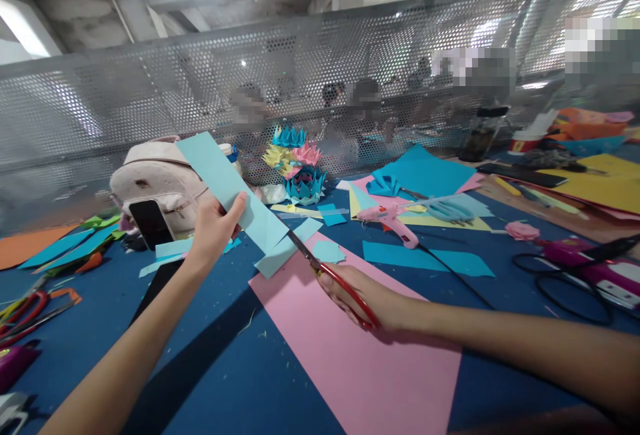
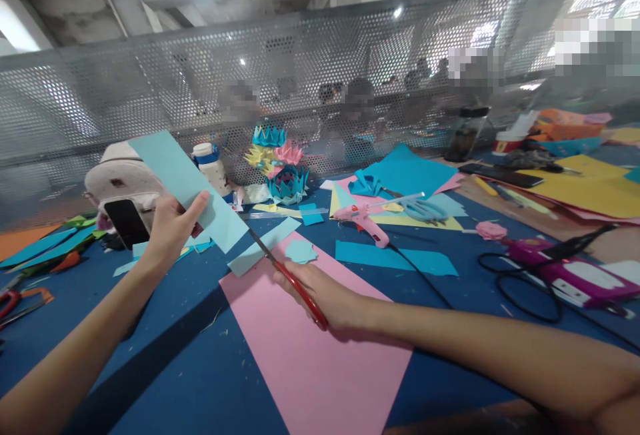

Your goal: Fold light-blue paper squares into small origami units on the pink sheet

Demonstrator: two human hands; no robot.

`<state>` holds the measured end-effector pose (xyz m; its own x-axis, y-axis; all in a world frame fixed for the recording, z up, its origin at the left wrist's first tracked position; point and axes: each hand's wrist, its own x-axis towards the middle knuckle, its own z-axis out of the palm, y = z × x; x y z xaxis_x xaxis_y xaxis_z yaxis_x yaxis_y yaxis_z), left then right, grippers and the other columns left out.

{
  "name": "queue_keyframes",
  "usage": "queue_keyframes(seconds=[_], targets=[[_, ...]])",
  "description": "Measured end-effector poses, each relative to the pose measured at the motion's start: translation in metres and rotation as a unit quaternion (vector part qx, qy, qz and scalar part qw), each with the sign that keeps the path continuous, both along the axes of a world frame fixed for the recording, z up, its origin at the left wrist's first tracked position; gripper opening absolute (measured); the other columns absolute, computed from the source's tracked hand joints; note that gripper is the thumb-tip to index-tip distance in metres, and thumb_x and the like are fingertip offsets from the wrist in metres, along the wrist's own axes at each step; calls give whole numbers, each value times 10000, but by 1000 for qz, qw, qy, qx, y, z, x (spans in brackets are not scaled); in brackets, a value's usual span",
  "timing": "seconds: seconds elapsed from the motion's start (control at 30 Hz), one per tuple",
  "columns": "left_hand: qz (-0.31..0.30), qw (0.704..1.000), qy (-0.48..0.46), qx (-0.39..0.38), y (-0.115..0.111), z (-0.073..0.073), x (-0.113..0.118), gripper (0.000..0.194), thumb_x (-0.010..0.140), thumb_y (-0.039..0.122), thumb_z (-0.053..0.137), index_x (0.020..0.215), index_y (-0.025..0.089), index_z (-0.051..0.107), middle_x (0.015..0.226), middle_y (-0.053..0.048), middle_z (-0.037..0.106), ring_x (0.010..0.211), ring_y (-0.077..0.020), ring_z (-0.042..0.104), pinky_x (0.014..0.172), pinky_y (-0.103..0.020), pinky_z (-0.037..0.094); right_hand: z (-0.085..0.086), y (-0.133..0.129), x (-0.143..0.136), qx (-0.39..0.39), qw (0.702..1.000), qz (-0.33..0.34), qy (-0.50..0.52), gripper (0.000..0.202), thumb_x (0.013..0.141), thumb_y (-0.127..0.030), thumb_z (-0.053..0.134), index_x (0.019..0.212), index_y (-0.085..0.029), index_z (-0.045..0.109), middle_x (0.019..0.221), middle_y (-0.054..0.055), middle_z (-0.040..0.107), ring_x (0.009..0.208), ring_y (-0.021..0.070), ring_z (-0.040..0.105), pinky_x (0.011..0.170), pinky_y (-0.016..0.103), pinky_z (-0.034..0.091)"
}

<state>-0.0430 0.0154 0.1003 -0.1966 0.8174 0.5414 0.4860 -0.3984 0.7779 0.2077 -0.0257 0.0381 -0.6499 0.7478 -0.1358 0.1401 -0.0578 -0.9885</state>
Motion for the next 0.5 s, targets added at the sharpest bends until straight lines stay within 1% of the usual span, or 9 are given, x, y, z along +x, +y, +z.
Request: queue_keyframes(seconds=[0.1, 0.27, 0.4, 0.5], targets=[[3, 1000, 6, -2, 0, 0, -1, 393, 827, 361, 572, 503, 185, 435, 337, 56, 401, 286, -73, 377, 319, -187, 263, -1, 2, -1, -37, 999, -3, 13, 360, 902, -400, 483, 683, -218, 263, 567, -77, 200, 475, 83, 106, 399, 240, 129], [11, 1000, 13, -7, 0, 0, -1, 393, 828, 358, 569, 500, 182, 445, 335, 54, 404, 284, -72, 377, 317, -186, 253, 0, 1, -2, -39, 999, -4, 8, 365, 931, -436, 422, 685, -215, 268, 566, -74, 198, 478, 87, 103, 396, 240, 126], [9, 1000, 16, -12, 0, -1, 0, 392, 834, 368, 567, 512, 182, 444, 340, 56, 401, 286, -69, 372, 317, -184, 243, -4, 0, -3, -5, 1000, -14, 12, 325, 915, -383, 469, 712, -223, 273, 578, -75, 211, 481, 86, 132, 389, 223, 152], [14, 1000, 25, -12, 1, -2, -1, 407, 835, 379, 569, 502, 180, 447, 339, 49, 404, 288, -72, 376, 317, -187, 245, -3, -1, -2, 36, 999, -4, 1, 303, 916, -340, 476, 709, -221, 290, 565, -74, 238, 474, 84, 161, 386, 218, 172]])
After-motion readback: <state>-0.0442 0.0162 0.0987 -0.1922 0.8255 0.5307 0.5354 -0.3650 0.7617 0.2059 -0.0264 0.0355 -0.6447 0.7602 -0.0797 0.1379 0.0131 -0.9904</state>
